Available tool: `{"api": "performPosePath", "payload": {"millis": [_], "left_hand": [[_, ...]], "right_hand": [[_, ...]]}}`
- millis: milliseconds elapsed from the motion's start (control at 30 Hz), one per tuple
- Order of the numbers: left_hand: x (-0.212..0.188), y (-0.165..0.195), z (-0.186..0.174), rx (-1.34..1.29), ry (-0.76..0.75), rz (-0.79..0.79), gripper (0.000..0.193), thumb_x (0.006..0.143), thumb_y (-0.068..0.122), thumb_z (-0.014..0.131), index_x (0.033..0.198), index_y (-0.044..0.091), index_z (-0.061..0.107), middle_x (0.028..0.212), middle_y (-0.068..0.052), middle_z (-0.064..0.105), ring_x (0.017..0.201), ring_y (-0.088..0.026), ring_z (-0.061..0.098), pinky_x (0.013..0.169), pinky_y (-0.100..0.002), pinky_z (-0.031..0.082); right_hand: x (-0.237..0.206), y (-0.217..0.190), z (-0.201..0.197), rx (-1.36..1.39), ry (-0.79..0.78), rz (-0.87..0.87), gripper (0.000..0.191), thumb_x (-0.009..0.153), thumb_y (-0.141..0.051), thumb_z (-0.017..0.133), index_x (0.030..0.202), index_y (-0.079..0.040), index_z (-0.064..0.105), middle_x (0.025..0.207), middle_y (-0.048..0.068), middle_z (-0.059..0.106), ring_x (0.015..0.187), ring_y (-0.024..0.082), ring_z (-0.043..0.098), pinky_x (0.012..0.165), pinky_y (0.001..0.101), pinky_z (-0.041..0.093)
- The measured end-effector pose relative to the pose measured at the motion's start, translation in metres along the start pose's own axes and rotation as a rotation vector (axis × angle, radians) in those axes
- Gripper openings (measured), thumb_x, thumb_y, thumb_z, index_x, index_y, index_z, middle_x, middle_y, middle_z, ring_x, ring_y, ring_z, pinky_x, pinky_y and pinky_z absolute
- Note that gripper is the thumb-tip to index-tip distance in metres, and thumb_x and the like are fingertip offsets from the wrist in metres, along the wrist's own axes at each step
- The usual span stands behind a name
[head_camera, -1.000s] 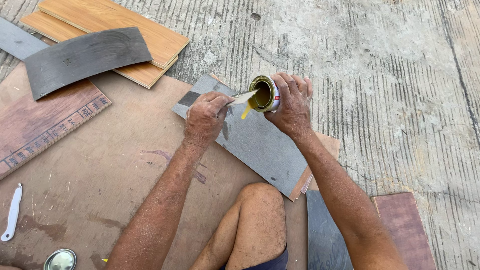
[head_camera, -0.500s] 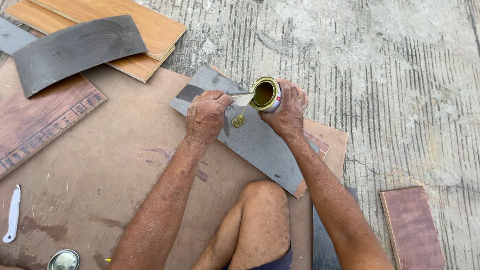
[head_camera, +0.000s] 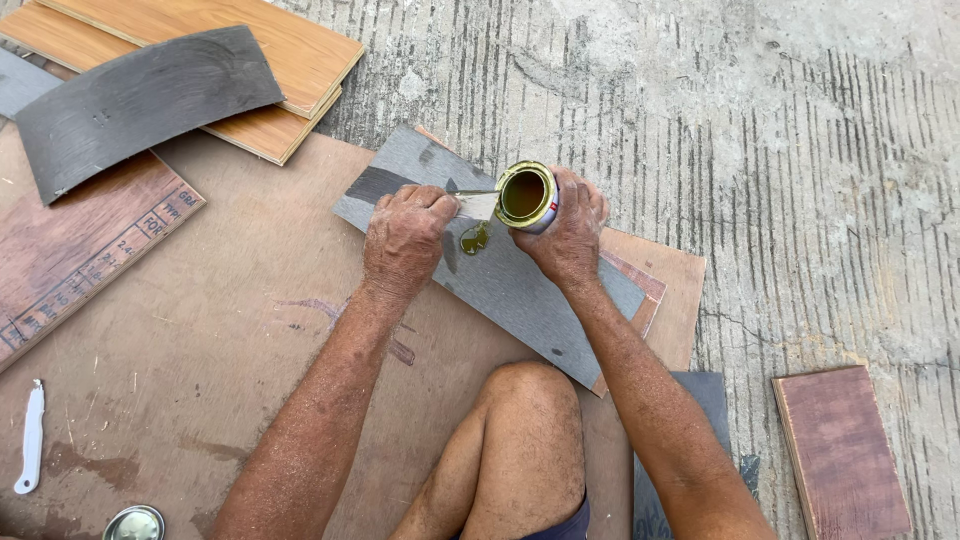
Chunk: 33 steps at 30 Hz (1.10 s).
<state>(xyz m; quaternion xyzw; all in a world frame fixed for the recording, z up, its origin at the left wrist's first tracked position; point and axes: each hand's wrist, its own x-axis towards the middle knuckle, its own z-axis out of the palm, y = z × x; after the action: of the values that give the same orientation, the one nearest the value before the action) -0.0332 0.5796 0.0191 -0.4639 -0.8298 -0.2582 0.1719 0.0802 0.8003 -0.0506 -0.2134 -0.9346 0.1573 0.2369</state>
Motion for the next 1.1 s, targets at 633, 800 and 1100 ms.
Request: {"api": "performPosePath", "payload": {"millis": [633, 800, 1100], "left_hand": [[-0.061, -0.038, 0.031, -0.352, -0.122, -0.555, 0.022, 0.094, 0.011, 0.073, 0.115, 0.005, 0.074, 0.108, -0.013, 0.074, 0.095, -0.026, 0.073, 0.083, -0.04, 0.057], [-0.053, -0.049, 0.044, -0.389, -0.094, -0.656, 0.028, 0.092, 0.009, 0.074, 0.119, 0.002, 0.072, 0.109, -0.016, 0.074, 0.097, -0.026, 0.074, 0.087, -0.039, 0.058], [-0.026, -0.04, 0.052, -0.262, -0.247, -0.567, 0.033, 0.093, 0.01, 0.072, 0.126, 0.005, 0.069, 0.116, -0.015, 0.073, 0.103, -0.028, 0.073, 0.087, -0.04, 0.06]], "right_hand": [[-0.016, 0.194, -0.009, 0.682, 0.365, 0.593, 0.111, 0.064, -0.008, 0.099, 0.151, -0.011, 0.029, 0.138, 0.009, 0.057, 0.13, 0.023, 0.058, 0.117, 0.0352, 0.048], [-0.008, 0.229, -0.002, 0.544, 0.395, 0.606, 0.109, 0.069, -0.009, 0.104, 0.149, -0.012, 0.03, 0.143, 0.008, 0.057, 0.135, 0.023, 0.056, 0.121, 0.0362, 0.045], [0.013, 0.222, 0.01, 0.502, 0.14, 0.723, 0.108, 0.075, -0.017, 0.099, 0.154, -0.014, 0.024, 0.149, 0.012, 0.052, 0.142, 0.027, 0.051, 0.122, 0.0414, 0.04]]}}
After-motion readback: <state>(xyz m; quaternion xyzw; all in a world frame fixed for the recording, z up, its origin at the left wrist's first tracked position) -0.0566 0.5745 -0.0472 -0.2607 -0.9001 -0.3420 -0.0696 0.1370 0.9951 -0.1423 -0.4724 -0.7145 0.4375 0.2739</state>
